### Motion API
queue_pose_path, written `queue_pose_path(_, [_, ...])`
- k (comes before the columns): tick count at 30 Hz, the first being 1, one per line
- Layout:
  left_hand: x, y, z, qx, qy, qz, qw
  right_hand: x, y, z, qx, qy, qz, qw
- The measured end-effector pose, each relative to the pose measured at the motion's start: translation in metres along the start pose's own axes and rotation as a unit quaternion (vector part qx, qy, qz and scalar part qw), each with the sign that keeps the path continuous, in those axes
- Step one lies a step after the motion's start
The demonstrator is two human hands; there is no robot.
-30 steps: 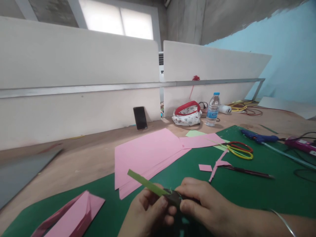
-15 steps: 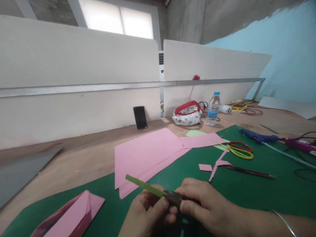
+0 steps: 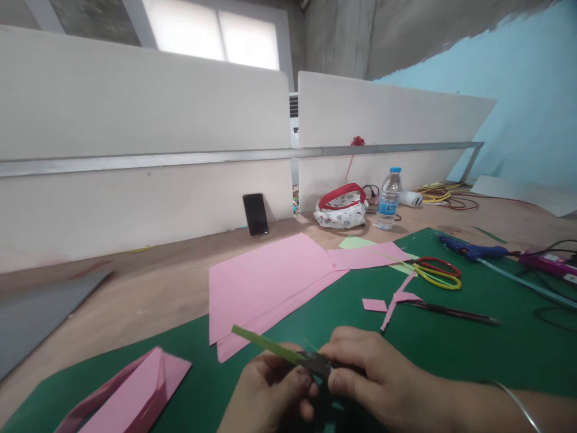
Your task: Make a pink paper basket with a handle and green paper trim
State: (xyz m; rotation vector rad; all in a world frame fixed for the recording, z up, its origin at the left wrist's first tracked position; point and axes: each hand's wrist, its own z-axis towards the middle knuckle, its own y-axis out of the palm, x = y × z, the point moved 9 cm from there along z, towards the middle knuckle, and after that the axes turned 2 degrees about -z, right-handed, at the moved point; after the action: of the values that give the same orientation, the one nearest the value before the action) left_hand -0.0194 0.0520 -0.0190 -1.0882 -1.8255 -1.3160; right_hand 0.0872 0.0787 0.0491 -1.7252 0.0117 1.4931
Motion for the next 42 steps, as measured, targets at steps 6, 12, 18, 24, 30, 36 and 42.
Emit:
queue_pose_path(6, [0.0,0.001,-0.002,0.007,-0.003,-0.003,1.0,0.002,0.001,0.001,0.007,-0.009,0.005,1.0])
queue_pose_path(12, [0.008,-0.001,-0.007,0.029,0.007,-0.026,0.999,0.005,-0.002,0.0,0.023,0.001,-0.016,1.0])
queue_pose_path(18, [0.008,0.0,-0.007,0.027,0.002,-0.059,0.998,0.007,-0.001,0.0,0.019,0.011,-0.009,1.0])
queue_pose_path(24, [0.006,0.0,-0.008,0.04,-0.004,-0.063,0.997,0.008,0.002,-0.001,0.018,0.023,-0.006,1.0])
queue_pose_path(30, [0.007,-0.001,-0.008,0.046,-0.001,-0.06,0.997,0.008,0.002,0.001,0.019,0.018,0.003,1.0])
queue_pose_path(36, [0.004,-0.002,-0.007,0.048,-0.006,-0.061,0.997,0.009,0.003,0.002,0.022,0.008,0.009,1.0])
queue_pose_path(42, [0.006,0.004,-0.008,0.031,-0.007,-0.056,0.998,0.009,0.002,0.0,0.013,0.037,-0.001,0.999])
